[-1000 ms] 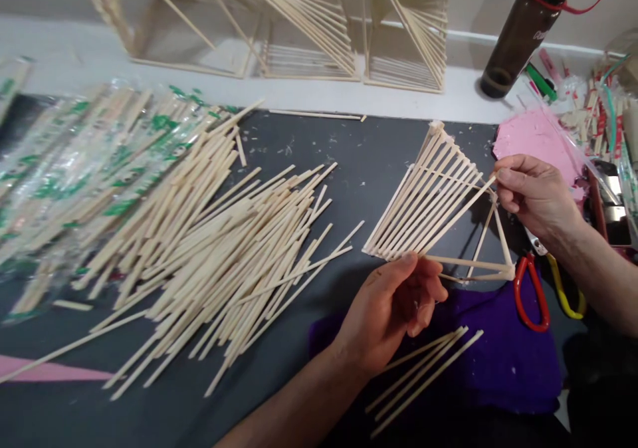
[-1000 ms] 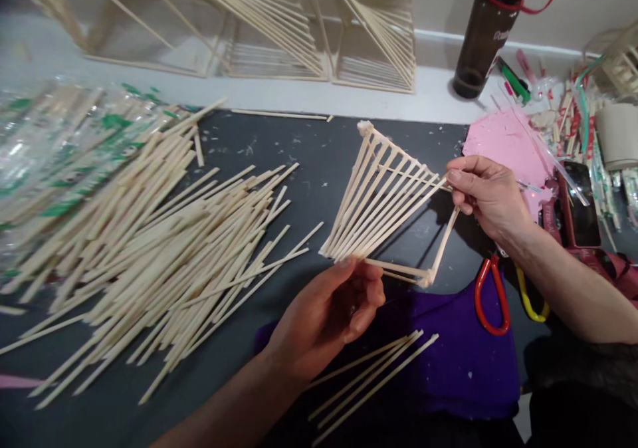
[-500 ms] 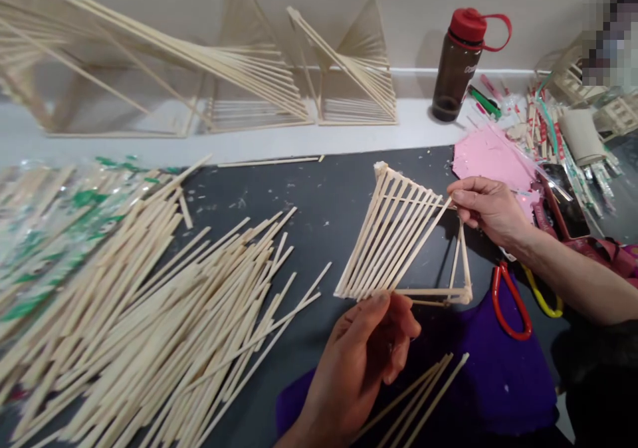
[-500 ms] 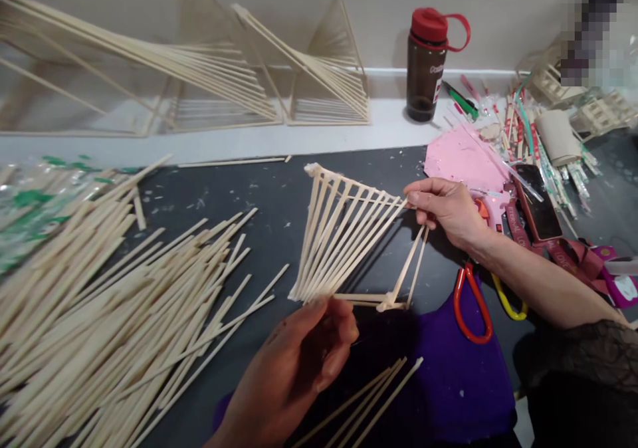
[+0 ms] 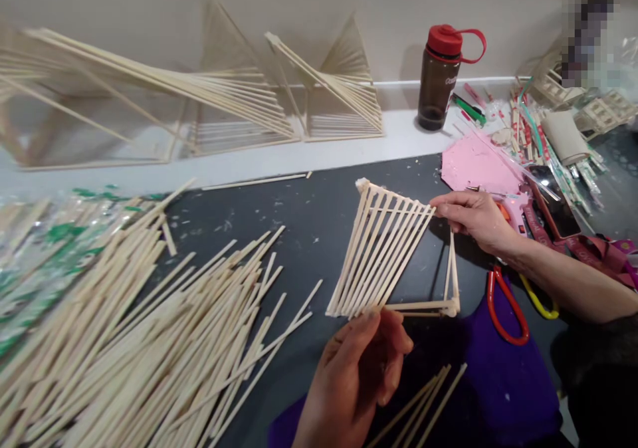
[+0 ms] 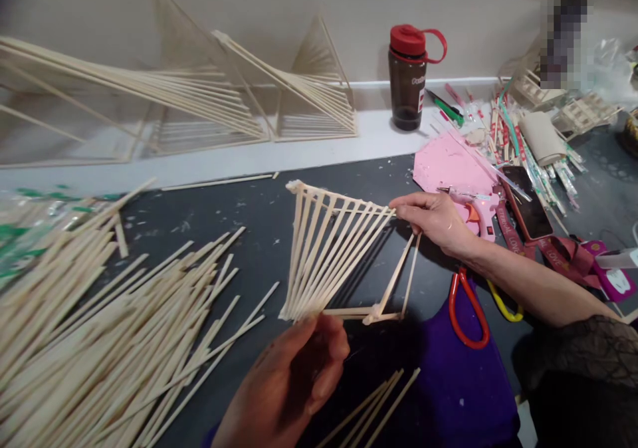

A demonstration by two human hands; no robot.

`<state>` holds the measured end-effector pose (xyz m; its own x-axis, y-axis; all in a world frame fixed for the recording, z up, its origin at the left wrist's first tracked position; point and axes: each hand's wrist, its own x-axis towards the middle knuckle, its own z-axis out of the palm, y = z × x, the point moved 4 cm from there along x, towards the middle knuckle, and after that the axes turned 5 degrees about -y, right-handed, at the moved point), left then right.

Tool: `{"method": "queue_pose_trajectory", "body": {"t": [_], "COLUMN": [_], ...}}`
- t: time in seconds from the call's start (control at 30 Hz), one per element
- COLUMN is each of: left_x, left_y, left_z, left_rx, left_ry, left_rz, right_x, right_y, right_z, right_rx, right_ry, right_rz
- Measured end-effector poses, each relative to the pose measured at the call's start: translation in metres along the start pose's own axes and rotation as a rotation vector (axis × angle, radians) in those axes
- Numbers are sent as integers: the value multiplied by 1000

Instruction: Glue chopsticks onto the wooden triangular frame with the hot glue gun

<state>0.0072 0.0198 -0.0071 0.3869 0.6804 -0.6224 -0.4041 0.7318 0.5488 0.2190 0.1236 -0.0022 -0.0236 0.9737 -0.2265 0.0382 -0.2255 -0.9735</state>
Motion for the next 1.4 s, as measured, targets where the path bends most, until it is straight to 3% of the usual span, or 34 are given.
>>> {"method": "queue_pose_trajectory", "body": {"t": [0.43, 0.7, 1.4], "left_x": [-1, -1, -3], "left_y": [-2, -3, -3], "left_z": [0, 5, 2], "left_rx": [-21, -92, -43], "left_ry": [-41, -157, -67], "left_rz": [25, 69, 97], "right_x": [0, -1, -3], "right_y": [-10, -8, -7], "right_z": [-1, -7, -4], "right_rx": [-219, -263, -249], "right_ry": [-39, 10, -21], "right_rz": [-52, -88, -90]}}
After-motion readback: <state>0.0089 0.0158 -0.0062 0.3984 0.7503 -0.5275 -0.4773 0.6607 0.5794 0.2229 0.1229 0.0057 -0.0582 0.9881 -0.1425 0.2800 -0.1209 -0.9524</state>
